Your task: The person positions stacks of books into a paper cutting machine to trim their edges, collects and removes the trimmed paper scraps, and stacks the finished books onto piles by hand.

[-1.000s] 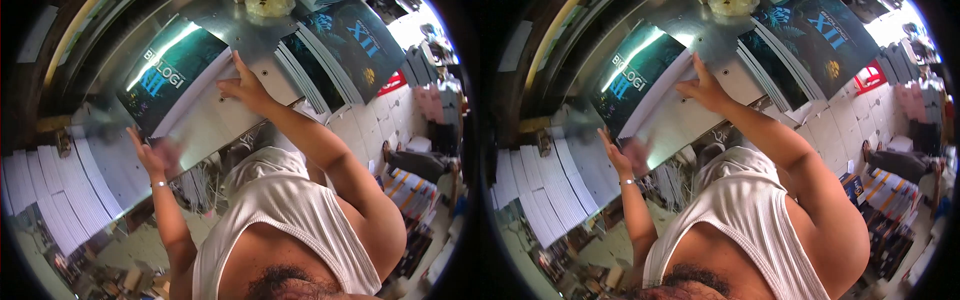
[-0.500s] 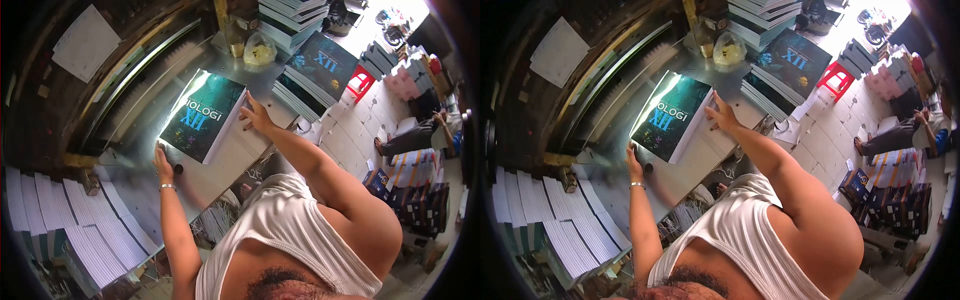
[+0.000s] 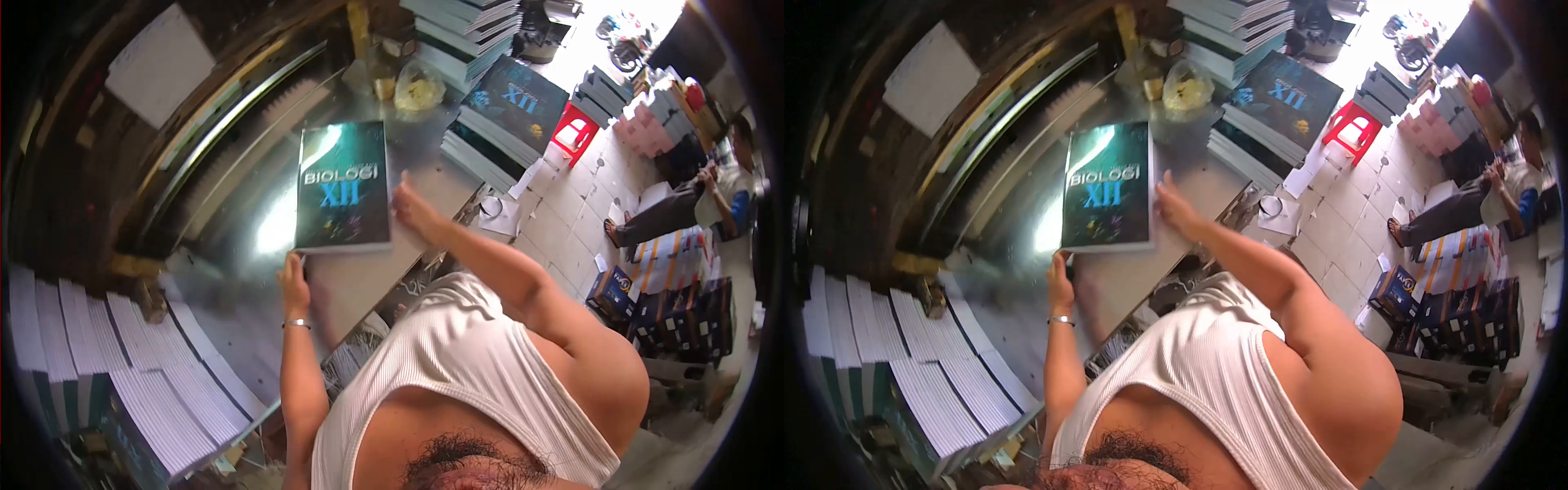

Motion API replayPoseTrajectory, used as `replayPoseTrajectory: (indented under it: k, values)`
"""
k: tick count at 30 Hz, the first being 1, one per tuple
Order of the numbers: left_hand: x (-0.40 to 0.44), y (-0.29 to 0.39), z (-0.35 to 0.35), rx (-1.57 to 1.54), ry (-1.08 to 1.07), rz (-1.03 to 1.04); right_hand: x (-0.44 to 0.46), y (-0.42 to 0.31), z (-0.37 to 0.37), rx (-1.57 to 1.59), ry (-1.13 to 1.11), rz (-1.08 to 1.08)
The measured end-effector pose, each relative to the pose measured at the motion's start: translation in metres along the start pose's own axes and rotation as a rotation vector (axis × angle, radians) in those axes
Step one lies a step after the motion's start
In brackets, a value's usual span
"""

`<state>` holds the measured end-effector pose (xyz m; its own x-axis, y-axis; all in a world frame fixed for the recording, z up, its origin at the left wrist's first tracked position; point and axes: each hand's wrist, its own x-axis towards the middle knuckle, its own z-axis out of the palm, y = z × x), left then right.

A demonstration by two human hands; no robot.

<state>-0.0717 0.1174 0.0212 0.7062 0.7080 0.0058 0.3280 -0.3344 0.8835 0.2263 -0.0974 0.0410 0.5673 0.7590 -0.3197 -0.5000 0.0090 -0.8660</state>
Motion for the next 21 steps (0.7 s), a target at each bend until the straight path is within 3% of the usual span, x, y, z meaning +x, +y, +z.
replayPoseTrajectory:
  k: [3, 6, 9, 13, 16, 21]
  values:
    - [-0.04, 0.017, 0.036, 0.105, 0.013, 0.061, -0.003, -0.03, -0.008, -0.302, 0.123, -0.384]
    - [-0.066, 0.05, 0.072, 0.134, -0.042, 0.149, -0.036, -0.091, 0.025, -1.106, 0.129, -0.611]
    - [-0.076, 0.078, 0.107, 0.139, -0.131, 0.17, -0.037, -0.107, 0.062, -1.374, -0.048, -0.66]
    - [-0.074, 0.124, 0.119, 0.076, -0.351, 0.153, -0.026, -0.102, 0.096, -1.711, -0.034, -0.67]
    - [-0.072, 0.138, 0.112, 0.079, -0.325, 0.204, -0.017, -0.095, 0.102, -1.888, -0.024, -0.459]
    - [-0.07, 0.097, 0.09, 0.125, 0.021, 0.218, -0.022, -0.091, 0.11, -2.099, -0.023, -0.383]
